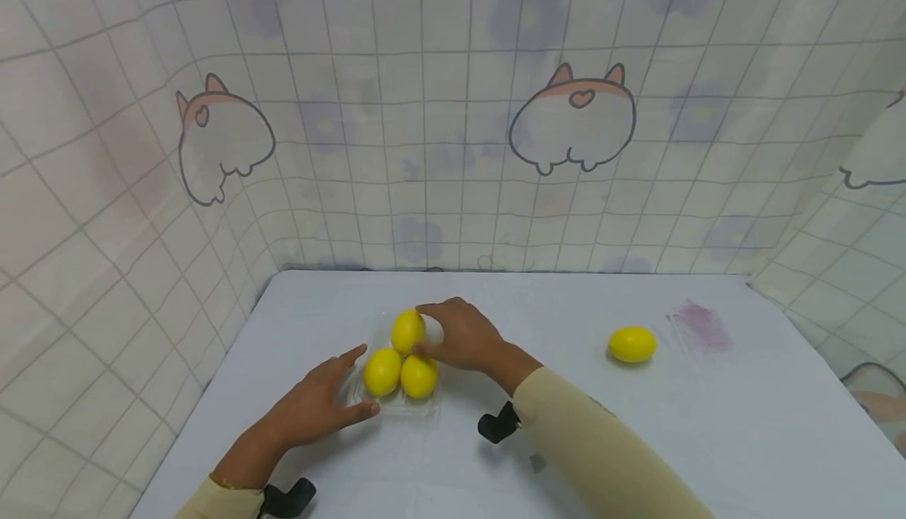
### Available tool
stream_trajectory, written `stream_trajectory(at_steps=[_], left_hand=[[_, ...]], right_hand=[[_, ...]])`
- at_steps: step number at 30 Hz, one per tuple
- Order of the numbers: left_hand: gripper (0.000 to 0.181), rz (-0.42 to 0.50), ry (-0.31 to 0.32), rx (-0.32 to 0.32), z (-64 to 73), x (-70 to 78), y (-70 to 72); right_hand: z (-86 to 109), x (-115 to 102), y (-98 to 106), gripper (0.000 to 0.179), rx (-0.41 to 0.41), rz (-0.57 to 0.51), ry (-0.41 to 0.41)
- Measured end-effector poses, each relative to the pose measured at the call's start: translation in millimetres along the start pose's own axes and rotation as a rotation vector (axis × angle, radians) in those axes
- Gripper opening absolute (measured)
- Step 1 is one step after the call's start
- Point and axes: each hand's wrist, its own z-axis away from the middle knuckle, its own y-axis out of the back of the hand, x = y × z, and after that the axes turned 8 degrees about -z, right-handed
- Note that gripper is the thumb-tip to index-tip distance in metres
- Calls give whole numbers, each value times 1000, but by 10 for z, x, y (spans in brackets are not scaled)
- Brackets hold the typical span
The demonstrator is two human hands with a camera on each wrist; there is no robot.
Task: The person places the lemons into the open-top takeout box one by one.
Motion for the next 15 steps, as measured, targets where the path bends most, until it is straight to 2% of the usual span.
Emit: stream_trajectory(at_steps=[15], left_hand=[[102,-4,14,-9,-14,-1,-11]], right_hand=[[409,111,130,72,-55,-176,60]])
